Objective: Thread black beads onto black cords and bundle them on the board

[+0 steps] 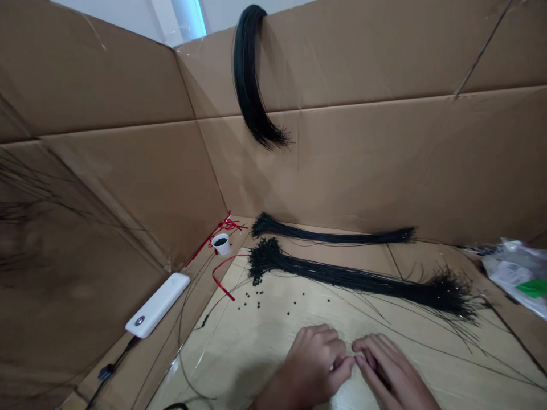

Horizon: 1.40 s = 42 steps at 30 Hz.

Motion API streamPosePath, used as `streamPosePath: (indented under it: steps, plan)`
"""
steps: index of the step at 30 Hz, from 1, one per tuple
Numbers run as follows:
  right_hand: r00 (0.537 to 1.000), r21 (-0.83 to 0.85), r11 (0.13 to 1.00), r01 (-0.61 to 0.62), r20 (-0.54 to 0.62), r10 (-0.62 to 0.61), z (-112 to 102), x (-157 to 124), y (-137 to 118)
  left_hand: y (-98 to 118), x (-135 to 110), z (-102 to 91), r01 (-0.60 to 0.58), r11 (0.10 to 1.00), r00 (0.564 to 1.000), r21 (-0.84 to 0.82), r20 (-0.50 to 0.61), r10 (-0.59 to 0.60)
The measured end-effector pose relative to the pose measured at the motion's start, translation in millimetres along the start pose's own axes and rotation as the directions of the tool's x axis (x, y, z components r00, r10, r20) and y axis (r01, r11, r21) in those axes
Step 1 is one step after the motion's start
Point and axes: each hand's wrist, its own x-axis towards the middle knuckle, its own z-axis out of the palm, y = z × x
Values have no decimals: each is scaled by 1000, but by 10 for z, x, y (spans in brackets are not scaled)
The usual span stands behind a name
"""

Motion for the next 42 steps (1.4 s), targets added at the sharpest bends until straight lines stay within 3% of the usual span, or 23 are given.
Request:
streamPosePath:
  steps: [11, 13, 16, 19, 22, 24, 26, 30, 37, 42]
  plan:
    - [999, 4, 1000, 15, 29, -16, -11, -18, 1, 26, 19, -45, 16, 1000, 1000, -7, 25, -16]
    - [999, -2, 1000, 8, 34, -8, -12, -26, 12, 21, 24, -165, 69, 997, 997, -39, 37, -68]
    - [1000, -9, 1000, 14, 24, -13, -7, -32, 23, -79, -44, -505, 245, 967, 969, -77, -6, -246]
    - [999, -9, 999, 46, -12, -46, -3, -23, 16, -322, -271, -939, 444, 896, 888, 30, -151, -435]
    - [998, -8, 999, 49, -34, -49, -9, -10, -4, -621, -630, -1310, 664, 733, 730, 148, -336, -594]
    - [998, -4, 999, 46, -46, -47, -18, -6, -19, -775, -879, -1474, 769, 607, 628, 198, -414, -659]
    - [998, 3, 999, 44, -49, -44, -26, -10, -31, -861, -1089, -1564, 817, 527, 573, 234, -429, -698]
    - [999, 17, 1000, -3, -34, 4, -30, -33, -49, -889, -1320, -1574, 821, 509, 571, 260, -389, -723]
    - [996, 39, 996, -83, -6, 84, -72, -54, -153, -933, -1373, -1524, 798, 535, 603, 279, -389, -697]
    - [992, 54, 991, -124, -25, 125, -100, 3, -390, -904, -1400, -1726, 789, 587, 602, 178, -412, -684]
